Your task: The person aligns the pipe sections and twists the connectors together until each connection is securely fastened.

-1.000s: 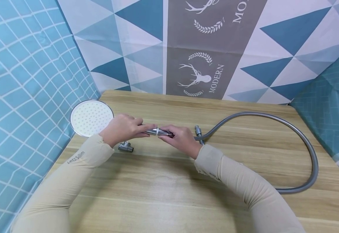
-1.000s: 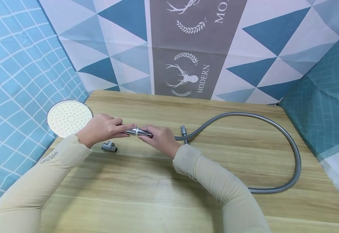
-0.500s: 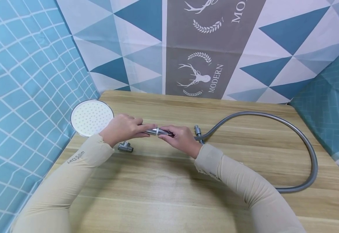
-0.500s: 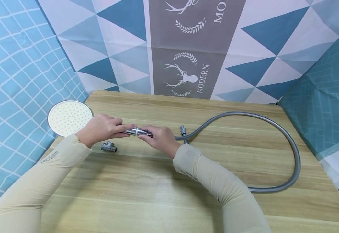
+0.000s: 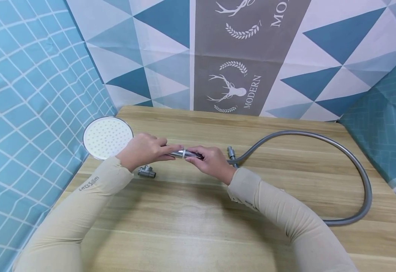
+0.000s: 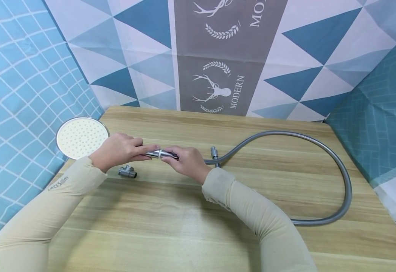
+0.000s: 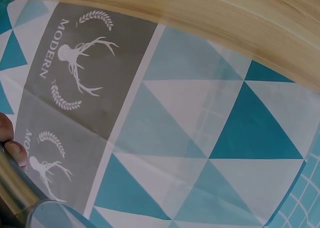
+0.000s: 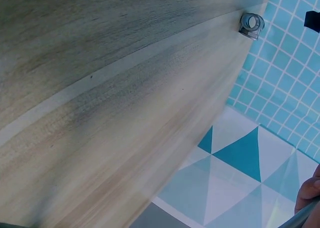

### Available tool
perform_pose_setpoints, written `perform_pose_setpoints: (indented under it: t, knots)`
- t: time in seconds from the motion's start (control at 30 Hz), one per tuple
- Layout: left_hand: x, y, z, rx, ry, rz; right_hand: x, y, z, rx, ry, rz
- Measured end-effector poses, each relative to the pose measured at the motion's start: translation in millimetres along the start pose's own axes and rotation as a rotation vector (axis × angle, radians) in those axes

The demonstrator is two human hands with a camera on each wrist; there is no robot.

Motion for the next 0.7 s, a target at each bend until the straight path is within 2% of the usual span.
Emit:
perform_pose_setpoints:
  t: [0.47,0.7]
  knots:
    - [-2.1,0.2,-2.0,-0.009,-0.001,0.012,0.2,-0.5,-3.5,-0.05,0.01,0.001]
    - [-2.1,0.6,-0.5,0.007,-0.02,0.006,-0.9,1.3,-4.8,-0.093,0.037,0.037]
Point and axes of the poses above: each hand's wrist, its own y-axis towards the middle knuckle, its own x-axis out of the back of the hand, z = x × y, the point moved 9 cm from there along y, towards the middle knuckle, and after that the axes turned 4 degrees about z, right-handed, at the moved point
